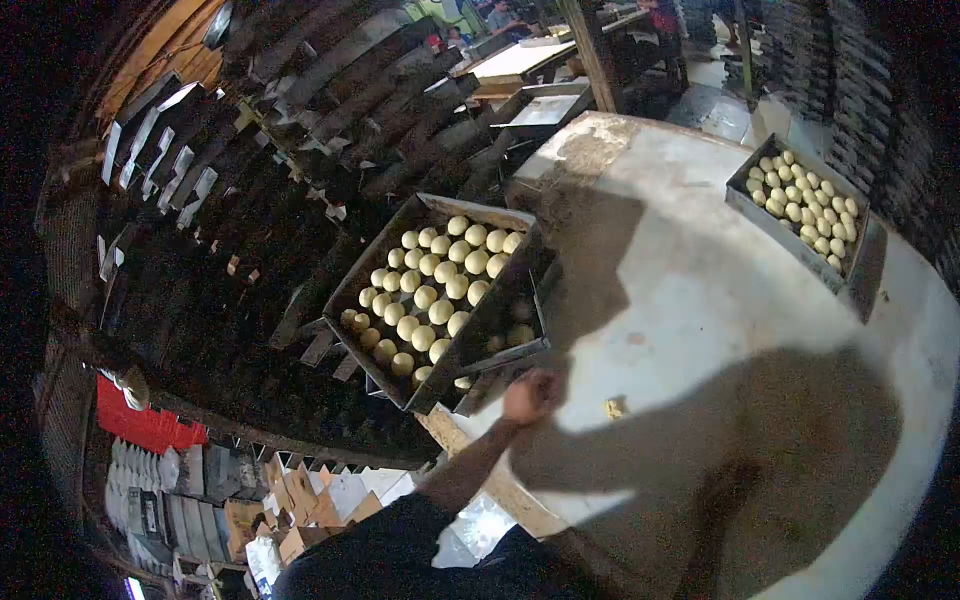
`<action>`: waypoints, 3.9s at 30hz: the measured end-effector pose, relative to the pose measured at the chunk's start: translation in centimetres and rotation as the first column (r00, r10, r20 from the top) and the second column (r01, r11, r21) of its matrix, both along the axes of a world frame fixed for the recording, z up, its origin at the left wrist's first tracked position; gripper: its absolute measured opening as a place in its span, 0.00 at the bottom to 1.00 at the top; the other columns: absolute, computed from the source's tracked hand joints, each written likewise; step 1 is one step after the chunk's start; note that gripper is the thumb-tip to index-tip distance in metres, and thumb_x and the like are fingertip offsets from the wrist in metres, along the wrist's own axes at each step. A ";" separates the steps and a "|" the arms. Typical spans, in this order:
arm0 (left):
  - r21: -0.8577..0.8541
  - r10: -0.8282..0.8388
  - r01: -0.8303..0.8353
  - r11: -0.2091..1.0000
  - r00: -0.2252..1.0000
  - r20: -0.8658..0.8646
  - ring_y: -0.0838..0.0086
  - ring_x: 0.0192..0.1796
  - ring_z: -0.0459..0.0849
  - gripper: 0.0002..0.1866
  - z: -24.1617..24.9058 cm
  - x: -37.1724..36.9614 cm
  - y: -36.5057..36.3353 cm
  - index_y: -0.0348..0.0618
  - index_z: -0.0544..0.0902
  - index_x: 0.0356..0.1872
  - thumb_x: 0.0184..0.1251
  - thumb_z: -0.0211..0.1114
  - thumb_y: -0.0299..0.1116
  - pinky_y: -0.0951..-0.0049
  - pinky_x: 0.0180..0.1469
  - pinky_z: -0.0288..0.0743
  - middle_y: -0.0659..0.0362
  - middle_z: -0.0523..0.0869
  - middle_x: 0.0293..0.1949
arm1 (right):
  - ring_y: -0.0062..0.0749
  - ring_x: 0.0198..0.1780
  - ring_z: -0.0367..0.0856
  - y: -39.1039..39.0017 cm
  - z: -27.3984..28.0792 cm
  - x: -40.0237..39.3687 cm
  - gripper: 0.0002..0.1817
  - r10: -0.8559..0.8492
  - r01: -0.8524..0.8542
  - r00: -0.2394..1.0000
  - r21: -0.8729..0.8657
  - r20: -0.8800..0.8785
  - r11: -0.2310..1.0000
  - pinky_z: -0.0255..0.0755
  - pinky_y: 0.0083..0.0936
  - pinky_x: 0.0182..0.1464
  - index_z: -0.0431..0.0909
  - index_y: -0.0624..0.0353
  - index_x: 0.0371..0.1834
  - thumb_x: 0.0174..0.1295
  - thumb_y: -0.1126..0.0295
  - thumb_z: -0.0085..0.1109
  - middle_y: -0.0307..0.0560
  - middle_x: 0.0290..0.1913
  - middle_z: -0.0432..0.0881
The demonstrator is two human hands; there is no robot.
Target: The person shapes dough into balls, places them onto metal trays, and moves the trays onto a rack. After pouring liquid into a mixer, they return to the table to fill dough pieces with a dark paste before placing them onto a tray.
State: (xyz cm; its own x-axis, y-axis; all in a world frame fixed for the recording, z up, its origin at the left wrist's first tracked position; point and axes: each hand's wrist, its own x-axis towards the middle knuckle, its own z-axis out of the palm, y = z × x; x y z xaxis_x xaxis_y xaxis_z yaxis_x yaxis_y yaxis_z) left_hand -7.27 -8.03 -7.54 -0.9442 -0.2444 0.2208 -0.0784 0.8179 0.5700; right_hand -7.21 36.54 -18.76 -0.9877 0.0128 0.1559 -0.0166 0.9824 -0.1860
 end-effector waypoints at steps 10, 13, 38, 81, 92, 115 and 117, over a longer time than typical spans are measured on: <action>-0.447 -0.198 0.241 0.861 0.970 0.143 0.61 0.55 0.79 0.17 -0.5 6.1 -0.9 0.45 0.79 0.49 0.57 0.62 0.32 0.57 0.53 0.70 0.54 0.82 0.49 | 0.61 0.65 0.60 2.7 1.6 2.9 0.23 -0.077 0.077 0.997 0.005 -0.014 0.997 0.49 0.53 0.69 0.67 0.70 0.56 0.69 0.59 0.44 0.67 0.61 0.66; 0.123 -0.005 -0.005 0.992 0.997 0.082 0.58 0.46 0.80 0.13 2.0 0.2 1.2 0.46 0.81 0.43 0.55 0.64 0.32 0.59 0.46 0.72 0.53 0.84 0.39 | 0.60 0.61 0.64 -1.6 7.1 -1.4 0.21 -0.063 0.065 0.998 -0.211 0.016 0.975 0.52 0.52 0.68 0.69 0.69 0.52 0.68 0.60 0.45 0.65 0.55 0.70; 0.672 -0.759 0.461 0.580 0.605 0.240 0.55 0.59 0.73 0.21 9.1 11.1 -4.4 0.36 0.69 0.60 0.67 0.51 0.29 0.58 0.63 0.67 0.46 0.74 0.55 | 0.40 0.50 0.75 3.6 9.8 1.5 0.20 -0.284 0.430 0.692 -0.062 0.664 0.901 0.68 0.38 0.55 0.74 0.63 0.54 0.64 0.62 0.58 0.51 0.48 0.77; -0.299 -0.418 0.301 0.906 0.750 -0.512 0.61 0.37 0.79 0.04 23.8 9.7 -3.3 0.40 0.78 0.31 0.56 0.63 0.28 0.62 0.45 0.74 0.55 0.81 0.34 | 0.35 0.42 0.78 -10.1 10.6 -9.0 0.15 0.218 -0.382 0.924 -0.733 -0.314 0.563 0.73 0.34 0.48 0.76 0.60 0.43 0.67 0.59 0.53 0.47 0.39 0.80; 0.170 -0.343 0.346 0.923 0.938 -0.044 0.67 0.33 0.79 0.05 6.1 5.9 7.4 0.38 0.79 0.34 0.57 0.63 0.23 0.70 0.39 0.74 0.54 0.80 0.32 | 0.39 0.38 0.77 -14.1 9.4 -4.6 0.09 0.677 -0.609 0.707 -0.663 -0.204 0.436 0.73 0.35 0.43 0.72 0.62 0.42 0.59 0.74 0.52 0.50 0.37 0.77; -0.013 0.346 -0.361 0.932 0.880 0.324 0.51 0.61 0.69 0.28 -12.2 10.9 3.6 0.38 0.67 0.57 0.63 0.58 0.47 0.51 0.55 0.67 0.41 0.71 0.57 | 0.48 0.46 0.74 29.3 1.5 -58.8 0.15 -0.418 0.065 0.560 -0.465 -0.716 0.883 0.69 0.36 0.50 0.69 0.62 0.51 0.60 0.75 0.56 0.53 0.45 0.74; 0.316 0.370 -0.528 0.788 0.817 0.443 0.53 0.64 0.68 0.29 -13.3 11.4 2.7 0.40 0.64 0.63 0.69 0.54 0.50 0.55 0.53 0.69 0.42 0.69 0.63 | 0.56 0.52 0.71 30.3 -1.0 -60.9 0.22 -0.350 0.060 0.646 -0.412 -0.679 0.909 0.65 0.39 0.59 0.67 0.63 0.59 0.59 0.78 0.54 0.58 0.49 0.74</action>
